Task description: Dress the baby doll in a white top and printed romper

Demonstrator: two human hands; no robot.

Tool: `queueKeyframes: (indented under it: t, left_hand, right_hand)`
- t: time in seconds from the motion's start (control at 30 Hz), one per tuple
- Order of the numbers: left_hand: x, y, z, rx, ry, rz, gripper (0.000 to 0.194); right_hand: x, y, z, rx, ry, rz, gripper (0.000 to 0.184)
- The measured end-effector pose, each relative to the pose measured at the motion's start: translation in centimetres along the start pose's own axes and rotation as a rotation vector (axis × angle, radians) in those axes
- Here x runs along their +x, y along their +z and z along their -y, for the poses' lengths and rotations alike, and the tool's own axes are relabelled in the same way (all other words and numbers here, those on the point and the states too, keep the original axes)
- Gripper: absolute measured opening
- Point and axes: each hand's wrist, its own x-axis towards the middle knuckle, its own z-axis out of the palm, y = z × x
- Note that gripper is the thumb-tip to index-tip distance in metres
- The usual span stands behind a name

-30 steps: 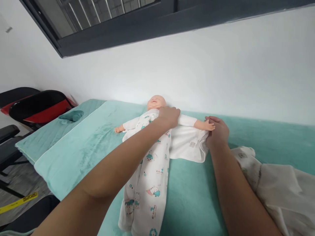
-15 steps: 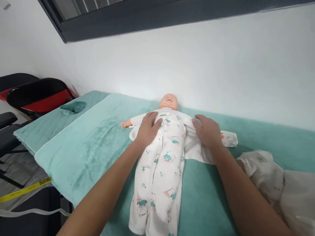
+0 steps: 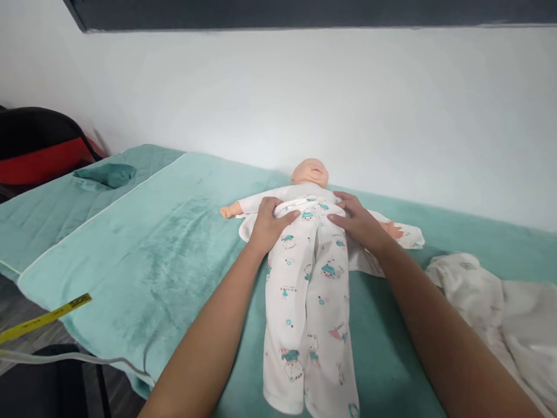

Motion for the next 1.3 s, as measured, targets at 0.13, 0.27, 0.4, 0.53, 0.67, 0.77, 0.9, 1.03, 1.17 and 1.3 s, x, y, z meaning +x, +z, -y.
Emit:
queueKeyframes:
  t: [0.13,0.27,0.4,0.53,0.67,0.77,0.9,1.03,1.17,1.3]
  left_hand:
    - [-0.3,0.1,0.1,0.063,0.077,-0.012,0.032]
    - [-0.8,0.0,0.0,0.094,0.044,0.03,0.045]
    - [-1.1,-0.2,0.0,0.106,0.012,0.085,0.05]
    - [-1.8,-1.4,0.1,0.004,-0.007,0.236,0.039]
    - [-3.5,-3.2,0.1,-0.077,-0.044,0.396,0.051]
    - [-4.9,-4.0,0.0,-0.108,-0.058,0.444,0.074]
    - [-6.1,-3.7,-0.1,0.024,-0.077,0.338,0.068]
    - [-6.8,-2.8,0.1,0.199,0.011,0.215,0.029]
    - [-7.6,-2.3,0.2,0.303,0.071,0.084,0.011]
    - [-8.3,-1.9,0.0,0.23,0.047,0.027,0.012]
  right_hand:
    - [-1.6,1.7,0.4,0.018,-0.062,-0.359,0.036]
    - [-4.6,2.8,0.7,0.12,0.023,-0.468,0.037]
    - [-6.5,2.8,0.8,0.147,0.151,-0.427,0.044]
    - [-6.9,2.8,0.8,0.138,0.188,-0.371,0.05]
    - [-7.1,2.6,1.2,0.135,0.188,-0.28,0.049]
    - [-7.8,1.8,1.7,0.136,0.179,-0.176,0.038]
    - [-9.5,0.8,2.3,0.049,0.162,0.041,0.054]
    - [-10.9,1.4,3.0,-0.135,0.197,0.045,0.042]
    - [-11.7,3.4,3.8,-0.204,0.225,-0.198,0.035]
    - [-12.0,4.5,4.1,-0.155,0.247,-0.438,0.031]
